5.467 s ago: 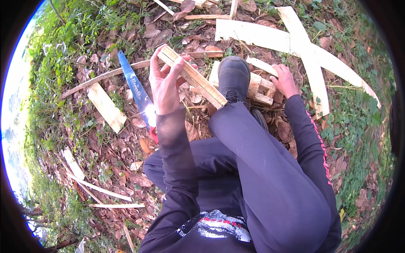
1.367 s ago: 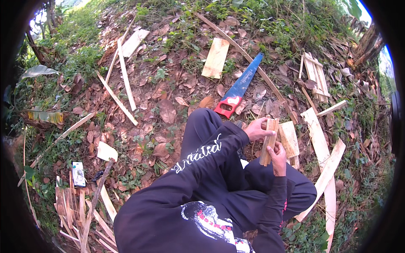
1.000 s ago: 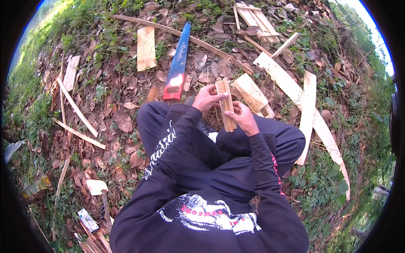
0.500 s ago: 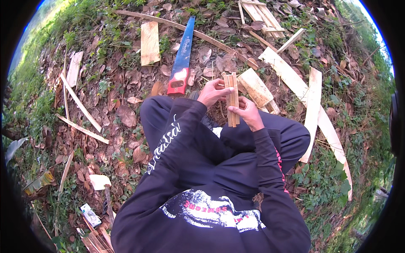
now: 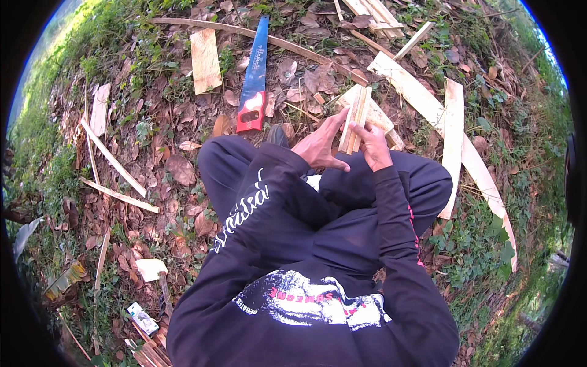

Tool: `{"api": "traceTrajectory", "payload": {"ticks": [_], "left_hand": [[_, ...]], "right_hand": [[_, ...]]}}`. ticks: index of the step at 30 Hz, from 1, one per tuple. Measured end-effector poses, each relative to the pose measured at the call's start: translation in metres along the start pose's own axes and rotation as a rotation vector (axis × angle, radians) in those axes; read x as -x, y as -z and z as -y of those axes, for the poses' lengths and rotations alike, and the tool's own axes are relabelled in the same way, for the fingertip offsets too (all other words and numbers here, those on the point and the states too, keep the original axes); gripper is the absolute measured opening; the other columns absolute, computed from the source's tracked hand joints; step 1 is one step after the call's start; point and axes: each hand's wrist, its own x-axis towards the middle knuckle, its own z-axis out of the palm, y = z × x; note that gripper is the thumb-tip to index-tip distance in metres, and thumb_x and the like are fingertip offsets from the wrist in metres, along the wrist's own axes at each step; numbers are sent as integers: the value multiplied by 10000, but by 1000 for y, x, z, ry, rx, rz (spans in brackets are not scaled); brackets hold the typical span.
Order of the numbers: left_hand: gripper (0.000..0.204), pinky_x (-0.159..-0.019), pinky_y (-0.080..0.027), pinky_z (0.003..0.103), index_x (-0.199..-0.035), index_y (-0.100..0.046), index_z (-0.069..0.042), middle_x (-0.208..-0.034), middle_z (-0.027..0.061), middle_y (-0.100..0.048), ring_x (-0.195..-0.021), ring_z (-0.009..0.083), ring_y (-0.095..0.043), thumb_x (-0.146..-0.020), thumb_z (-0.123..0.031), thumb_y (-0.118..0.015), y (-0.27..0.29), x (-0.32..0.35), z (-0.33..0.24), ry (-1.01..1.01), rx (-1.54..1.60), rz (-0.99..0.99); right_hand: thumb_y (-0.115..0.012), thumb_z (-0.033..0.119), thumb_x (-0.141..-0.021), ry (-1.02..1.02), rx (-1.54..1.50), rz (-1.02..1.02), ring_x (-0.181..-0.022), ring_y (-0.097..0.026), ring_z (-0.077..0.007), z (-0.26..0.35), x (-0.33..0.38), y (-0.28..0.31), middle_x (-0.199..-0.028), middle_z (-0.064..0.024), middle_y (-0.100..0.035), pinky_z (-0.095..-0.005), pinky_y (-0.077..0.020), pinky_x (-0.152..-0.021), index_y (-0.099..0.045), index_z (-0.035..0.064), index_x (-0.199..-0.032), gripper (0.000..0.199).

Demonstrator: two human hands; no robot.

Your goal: The person sits on the ground and uses a hand saw to cut a piece of wood held in place by their foot. After sawing, they inspect the cut piece of wood.

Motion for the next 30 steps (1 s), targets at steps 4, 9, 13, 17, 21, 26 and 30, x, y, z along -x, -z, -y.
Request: {"api": "traceTrajectory", "payload": {"ticks": [4, 9, 13, 17, 21, 26, 30], "left_hand": [[1362, -1101, -393, 446, -1547, -39, -90, -1512, 214, -244, -1361, 386, -373, -567, -429, -921, -11, -6, -3, 101, -29, -37], [1336, -1093, -404, 425, -1526, -130, -28, -1489, 200, -274, -1353, 374, -385, -540, -457, -923, -7, -4, -5, 136, -67, -85], [1286, -1065, -427, 435, -1509, -210, -35, -1473, 198, -286, -1321, 393, -421, -534, -499, -907, -5, -7, -4, 96, -57, -119], [1293, -1064, -426, 447, -1508, -220, -28, -1473, 203, -284, -1328, 395, -411, -530, -523, -907, -5, -7, -5, 101, -42, -139], [1303, -1056, -436, 453, -1508, -219, -15, -1464, 216, -281, -1336, 395, -394, -533, -546, -902, -7, -8, -4, 83, -36, -149], [1320, -1016, -478, 435, -1520, -185, -15, -1456, 219, -276, -1311, 378, -423, -549, -561, -894, -5, -12, -7, 78, 27, -138], [1286, -973, -495, 410, -1538, -93, -21, -1447, 232, -351, -1224, 345, -518, -640, -524, -864, -2, -12, -11, 125, 158, -42]], "right_hand": [[-700, 143, -900, 16, -25, 52, -926, -673, -162, -6, 0, 1, -1070, -104, -674, -306, -560, -810, -562, -43, -1223, 398], [-692, 106, -893, 34, -32, 95, -983, -672, -187, 2, 8, -9, -1094, -118, -664, -323, -569, -849, -518, -51, -1274, 448], [-683, 98, -898, 10, -40, 117, -989, -672, -197, 2, 8, -7, -1117, -133, -651, -335, -574, -849, -501, -68, -1286, 459], [-690, 105, -898, -7, -76, 152, -994, -671, -212, 11, 14, -13, -1133, -142, -642, -340, -581, -835, -492, -77, -1292, 477], [-698, 109, -894, 5, -113, 158, -997, -669, -221, 9, 14, -12, -1140, -149, -637, -341, -584, -831, -488, -82, -1292, 489], [-709, 105, -884, 25, -147, 165, -979, -674, -215, 1, 7, -6, -1129, -154, -648, -339, -581, -842, -496, -78, -1277, 484], [-726, 99, -867, 110, -51, 106, -954, -676, -183, 1, 9, -8, -1099, -147, -671, -318, -567, -836, -529, -70, -1239, 454]]}}
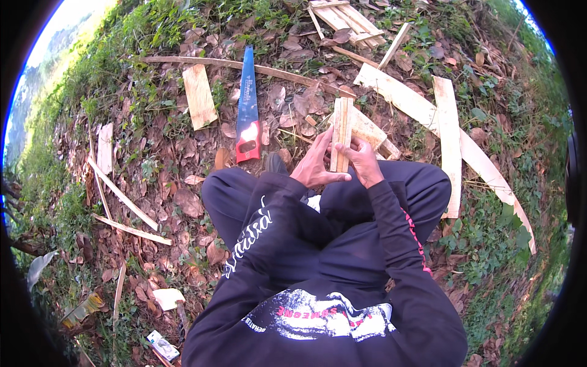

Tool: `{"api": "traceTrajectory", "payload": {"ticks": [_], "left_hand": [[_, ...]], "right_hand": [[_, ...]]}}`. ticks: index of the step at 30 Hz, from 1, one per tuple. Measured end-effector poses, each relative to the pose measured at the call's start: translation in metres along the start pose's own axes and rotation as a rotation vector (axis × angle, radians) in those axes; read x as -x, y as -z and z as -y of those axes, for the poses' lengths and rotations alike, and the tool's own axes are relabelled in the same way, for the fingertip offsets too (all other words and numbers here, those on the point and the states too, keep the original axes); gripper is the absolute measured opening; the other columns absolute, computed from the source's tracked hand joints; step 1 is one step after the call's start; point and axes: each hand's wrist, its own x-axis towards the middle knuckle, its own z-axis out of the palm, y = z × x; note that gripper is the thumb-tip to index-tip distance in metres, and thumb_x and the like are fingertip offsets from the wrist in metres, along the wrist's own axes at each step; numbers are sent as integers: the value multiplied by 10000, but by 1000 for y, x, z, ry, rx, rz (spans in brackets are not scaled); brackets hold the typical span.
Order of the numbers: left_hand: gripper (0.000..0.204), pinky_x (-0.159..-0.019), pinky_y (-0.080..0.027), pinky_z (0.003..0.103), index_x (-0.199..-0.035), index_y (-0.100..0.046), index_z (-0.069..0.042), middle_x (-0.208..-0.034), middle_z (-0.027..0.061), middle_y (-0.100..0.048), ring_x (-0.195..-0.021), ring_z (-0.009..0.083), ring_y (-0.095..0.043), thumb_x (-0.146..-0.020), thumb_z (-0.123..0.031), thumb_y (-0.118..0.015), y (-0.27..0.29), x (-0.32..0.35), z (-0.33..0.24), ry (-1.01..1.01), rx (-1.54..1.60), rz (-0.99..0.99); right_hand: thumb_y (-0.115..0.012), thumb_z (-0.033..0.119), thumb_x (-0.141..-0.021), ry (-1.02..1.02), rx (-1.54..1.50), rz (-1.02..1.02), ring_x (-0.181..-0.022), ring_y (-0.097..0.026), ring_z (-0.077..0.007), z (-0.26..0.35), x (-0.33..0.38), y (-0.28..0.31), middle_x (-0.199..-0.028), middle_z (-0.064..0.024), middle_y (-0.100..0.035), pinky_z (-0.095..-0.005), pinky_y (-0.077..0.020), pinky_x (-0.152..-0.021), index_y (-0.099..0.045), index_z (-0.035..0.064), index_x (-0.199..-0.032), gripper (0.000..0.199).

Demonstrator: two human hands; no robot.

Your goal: The person sits on the ground and uses a hand saw to cut a piece of wood held in place by their foot. After sawing, they inspect the cut piece of wood.

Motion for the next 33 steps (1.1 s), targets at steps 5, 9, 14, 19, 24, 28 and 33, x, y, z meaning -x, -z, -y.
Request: {"api": "traceTrajectory", "payload": {"ticks": [5, 9, 14, 19, 24, 28, 33], "left_hand": [[1091, -859, -544, 367, -1541, 66, -56, -1377, 212, -471, -1152, 255, -582, -863, -350, -736, -13, 3, 20, 258, 385, 44], [695, -769, -569, 328, -1465, -277, -34, -1208, 132, -591, -1056, 185, -626, -935, -258, -667, -18, 4, 31, 425, 501, 160], [382, -730, -554, 299, -1211, -530, -18, -1034, 72, -655, -910, 140, -653, -923, -219, -680, -10, 3, 4, 344, 600, 194], [250, -656, -516, 257, -1058, -626, -29, -870, 28, -661, -750, 115, -646, -882, -182, -717, -5, 7, 20, 362, 625, 239], [239, -645, -505, 248, -1055, -619, -25, -868, 21, -656, -744, 114, -649, -903, -189, -704, -5, 8, -2, 365, 648, 276], [233, -661, -512, 261, -1038, -611, -27, -875, 22, -655, -770, 124, -659, -904, -193, -705, -2, 12, -5, 359, 543, 287], [264, -643, -499, 260, -1022, -624, -11, -831, 52, -681, -757, 125, -672, -897, -226, -714, -3, 9, -10, 378, 472, 292]], "right_hand": [[-751, 91, -843, 161, 173, -78, -964, -673, -166, -2, 1, -3, -1063, -138, -688, -301, -550, -842, -564, -51, -1196, 424], [-754, 65, -834, 222, 98, -82, -970, -671, -173, -6, 0, -9, -1064, -136, -687, -309, -552, -851, -561, -42, -1183, 413], [-760, 39, -822, 223, 71, -28, -972, -664, -162, -6, 8, -13, -1035, -116, -686, -307, -543, -861, -557, -14, -1141, 382], [-794, 78, -797, 258, 226, -2, -958, -642, -140, -14, 10, -16, -1040, -104, -683, -298, -524, -832, -570, -6, -1133, 412], [-793, 107, -806, 156, 167, 32, -968, -637, -156, -3, 16, -10, -1049, -104, -675, -300, -516, -856, -558, -17, -1175, 455], [-759, 114, -847, 61, 146, 120, -1033, -628, -157, 2, 19, -9, -1117, -107, -668, -316, -517, -883, -533, -8, -1239, 469], [-738, 205, -880, 54, -23, 154, -1121, -605, -170, 18, 15, -8, -1235, -123, -636, -351, -487, -960, -517, 6, -1283, 501]]}}
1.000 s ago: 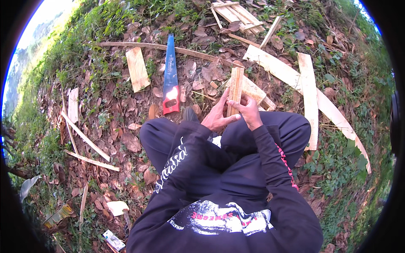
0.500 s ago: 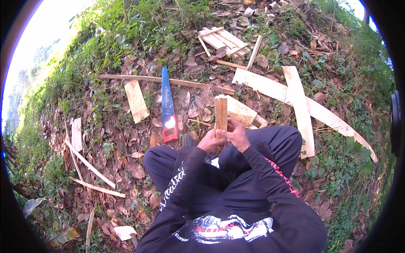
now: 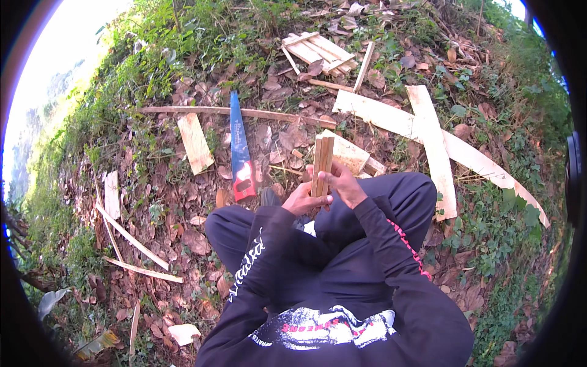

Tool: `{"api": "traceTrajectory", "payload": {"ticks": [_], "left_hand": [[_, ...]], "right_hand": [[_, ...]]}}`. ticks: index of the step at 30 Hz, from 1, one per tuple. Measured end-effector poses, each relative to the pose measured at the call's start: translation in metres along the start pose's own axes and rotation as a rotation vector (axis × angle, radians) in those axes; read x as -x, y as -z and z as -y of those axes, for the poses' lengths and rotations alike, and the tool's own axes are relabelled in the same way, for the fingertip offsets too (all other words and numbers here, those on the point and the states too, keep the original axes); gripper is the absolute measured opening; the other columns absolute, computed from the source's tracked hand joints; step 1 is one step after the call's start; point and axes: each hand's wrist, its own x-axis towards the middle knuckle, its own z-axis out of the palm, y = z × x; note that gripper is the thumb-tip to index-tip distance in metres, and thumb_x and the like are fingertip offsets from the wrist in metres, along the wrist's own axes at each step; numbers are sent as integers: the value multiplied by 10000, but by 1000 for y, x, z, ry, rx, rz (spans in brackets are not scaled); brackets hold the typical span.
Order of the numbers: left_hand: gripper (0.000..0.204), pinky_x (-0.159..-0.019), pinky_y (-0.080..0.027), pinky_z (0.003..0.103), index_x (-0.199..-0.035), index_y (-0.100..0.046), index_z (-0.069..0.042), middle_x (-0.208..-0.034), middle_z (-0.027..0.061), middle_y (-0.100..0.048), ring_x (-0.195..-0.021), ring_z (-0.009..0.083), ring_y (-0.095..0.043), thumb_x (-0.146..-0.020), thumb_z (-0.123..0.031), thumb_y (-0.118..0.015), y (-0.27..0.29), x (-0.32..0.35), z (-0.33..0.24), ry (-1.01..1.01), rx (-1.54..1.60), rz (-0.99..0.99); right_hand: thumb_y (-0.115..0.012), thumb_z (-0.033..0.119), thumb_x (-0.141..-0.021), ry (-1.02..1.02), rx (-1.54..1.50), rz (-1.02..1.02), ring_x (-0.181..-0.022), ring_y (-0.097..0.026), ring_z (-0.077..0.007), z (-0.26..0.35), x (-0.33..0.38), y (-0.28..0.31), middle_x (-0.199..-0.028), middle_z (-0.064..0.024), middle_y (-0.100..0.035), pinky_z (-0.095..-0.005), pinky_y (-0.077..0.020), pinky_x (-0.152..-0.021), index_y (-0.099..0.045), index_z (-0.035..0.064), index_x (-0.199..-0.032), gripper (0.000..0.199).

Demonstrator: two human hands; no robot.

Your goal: The person sits on the ground and uses a hand saw to cut a piece of wood held in place by their foot. After sawing, they inspect the cut piece of wood.

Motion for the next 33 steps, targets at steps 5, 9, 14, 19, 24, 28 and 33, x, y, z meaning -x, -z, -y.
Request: {"api": "traceTrajectory", "payload": {"ticks": [5, 9, 14, 19, 24, 28, 33], "left_hand": [[337, -608, -462, 254, -989, -626, -9, -792, 62, -680, -707, 126, -641, -867, -303, -737, 0, -4, 10, 37, -120, 79], [348, -579, -471, 247, -959, -638, -19, -770, 49, -678, -679, 106, -630, -840, -323, -758, 0, -1, 11, 74, -78, 91], [327, -541, -466, 236, -890, -664, -18, -751, 53, -682, -610, 107, -623, -825, -322, -765, 0, -2, 8, 138, -50, 106], [316, -553, -479, 239, -881, -670, -16, -764, 49, -689, -663, 113, -664, -832, -315, -759, 2, -6, 15, 129, -28, 95], [495, -806, -547, 326, -1238, -521, -2, -1111, 135, -663, -984, 213, -672, -944, -384, -633, 7, -12, 19, 65, 197, 93], [457, -778, -555, 322, -1209, -536, -5, -1038, 121, -661, -915, 196, -671, -997, -409, -529, 2, -17, 28, 83, 354, 90], [426, -725, -557, 307, -1163, -546, -5, -917, 93, -640, -800, 167, -649, -1015, -401, -494, -1, -18, 33, 90, 409, 79]], "right_hand": [[-697, 202, -906, -12, -198, -13, -1233, -559, -274, -3, -3, 4, -1269, -191, -601, -387, -457, -1062, -486, -31, -1313, 515], [-676, 140, -914, -12, -222, 19, -1214, -573, -300, -7, -3, 3, -1269, -208, -593, -397, -457, -1069, -489, -50, -1312, 480], [-693, 108, -892, -39, -179, 14, -1216, -570, -299, -6, -1, 2, -1303, -201, -567, -410, -461, -1067, -450, -59, -1337, 534], [-665, 107, -914, -21, -210, -33, -1214, -572, -298, -13, -5, 3, -1299, -206, -571, -408, -465, -1060, -455, -63, -1329, 495], [-651, 108, -923, 17, -241, -129, -1226, -564, -302, -18, -11, 9, -1293, -218, -571, -406, -470, -1051, -468, -68, -1311, 464], [-654, 90, -919, 21, -258, -167, -1196, -587, -287, -19, -10, 8, -1236, -213, -601, -386, -496, -1016, -480, -91, -1278, 438], [-667, 88, -909, 10, -253, -192, -1142, -620, -277, -24, -11, 10, -1211, -199, -618, -387, -512, -995, -484, -94, -1271, 446]]}}
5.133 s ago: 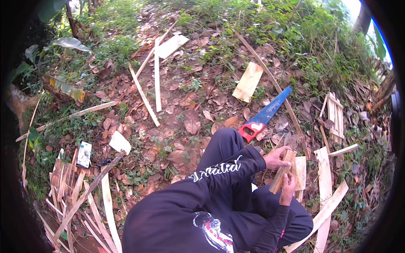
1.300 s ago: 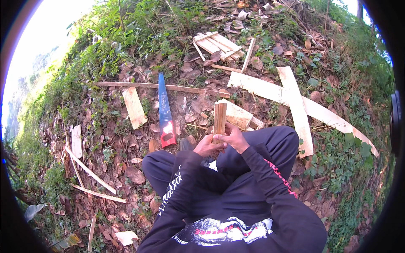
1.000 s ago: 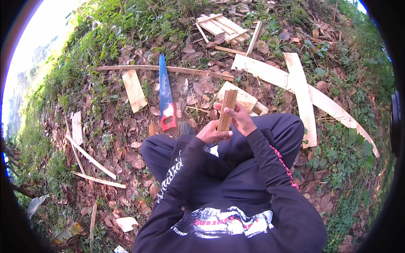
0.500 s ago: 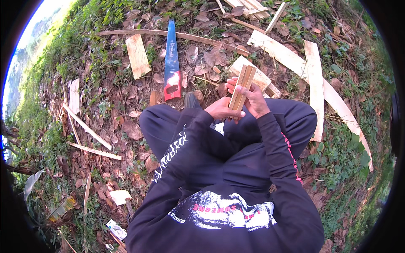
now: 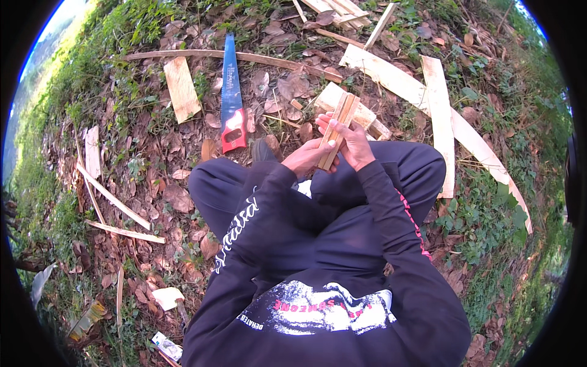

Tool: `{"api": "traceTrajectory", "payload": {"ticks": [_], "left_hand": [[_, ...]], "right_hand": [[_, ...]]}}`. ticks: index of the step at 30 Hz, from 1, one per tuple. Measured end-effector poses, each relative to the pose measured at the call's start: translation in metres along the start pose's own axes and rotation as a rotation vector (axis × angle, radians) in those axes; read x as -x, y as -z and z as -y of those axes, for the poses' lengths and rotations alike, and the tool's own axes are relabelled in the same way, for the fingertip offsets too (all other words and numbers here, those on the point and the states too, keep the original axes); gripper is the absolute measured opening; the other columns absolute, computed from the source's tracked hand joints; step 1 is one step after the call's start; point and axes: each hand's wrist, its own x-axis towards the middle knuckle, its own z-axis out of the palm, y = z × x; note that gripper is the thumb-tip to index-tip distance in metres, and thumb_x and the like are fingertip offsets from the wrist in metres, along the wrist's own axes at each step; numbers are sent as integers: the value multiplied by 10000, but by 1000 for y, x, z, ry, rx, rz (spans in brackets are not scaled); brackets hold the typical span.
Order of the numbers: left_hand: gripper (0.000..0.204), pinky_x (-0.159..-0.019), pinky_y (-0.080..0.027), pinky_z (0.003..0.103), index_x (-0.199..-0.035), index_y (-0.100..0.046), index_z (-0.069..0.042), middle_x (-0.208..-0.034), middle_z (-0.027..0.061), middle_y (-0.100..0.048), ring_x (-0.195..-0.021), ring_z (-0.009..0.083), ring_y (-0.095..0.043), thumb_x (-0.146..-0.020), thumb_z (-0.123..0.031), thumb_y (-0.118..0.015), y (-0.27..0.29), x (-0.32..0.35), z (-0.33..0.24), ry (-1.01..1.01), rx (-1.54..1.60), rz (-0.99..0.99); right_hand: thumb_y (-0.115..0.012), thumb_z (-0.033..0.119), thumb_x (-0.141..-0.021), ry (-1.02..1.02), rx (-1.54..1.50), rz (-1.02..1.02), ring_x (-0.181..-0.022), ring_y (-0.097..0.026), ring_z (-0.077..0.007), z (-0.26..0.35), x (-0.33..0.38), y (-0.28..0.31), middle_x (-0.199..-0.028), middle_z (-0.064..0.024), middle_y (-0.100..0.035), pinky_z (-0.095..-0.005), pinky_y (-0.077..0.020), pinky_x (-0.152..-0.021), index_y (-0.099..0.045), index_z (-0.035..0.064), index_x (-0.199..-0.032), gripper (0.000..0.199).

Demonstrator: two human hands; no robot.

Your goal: The person sits on the ground and uses a hand saw to cut a piece of wood held in place by their foot. After sawing, they inspect the cut piece of wood.

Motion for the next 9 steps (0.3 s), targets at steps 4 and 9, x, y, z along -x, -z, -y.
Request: {"api": "traceTrajectory", "payload": {"ticks": [4, 9], "left_hand": [[401, -713, -553, 295, -1139, -546, -20, -895, 84, -634, -774, 161, -645, -1011, -398, -505, -1, 1, -1, 4, 18, -5], [401, -714, -553, 301, -1147, -548, -35, -903, 83, -640, -793, 165, -657, -1001, -408, -522, 5, -2, 6, 3, 19, 13]], "right_hand": [[-668, 100, -910, 6, 28, -8, -1173, -601, -300, 0, 0, 1, -1247, -224, -596, -413, -485, -1038, -483, -83, -1275, 448], [-672, 107, -907, 22, 13, -19, -1175, -600, -302, -2, 0, 6, -1252, -224, -595, -419, -478, -1043, -482, -81, -1282, 460]]}}
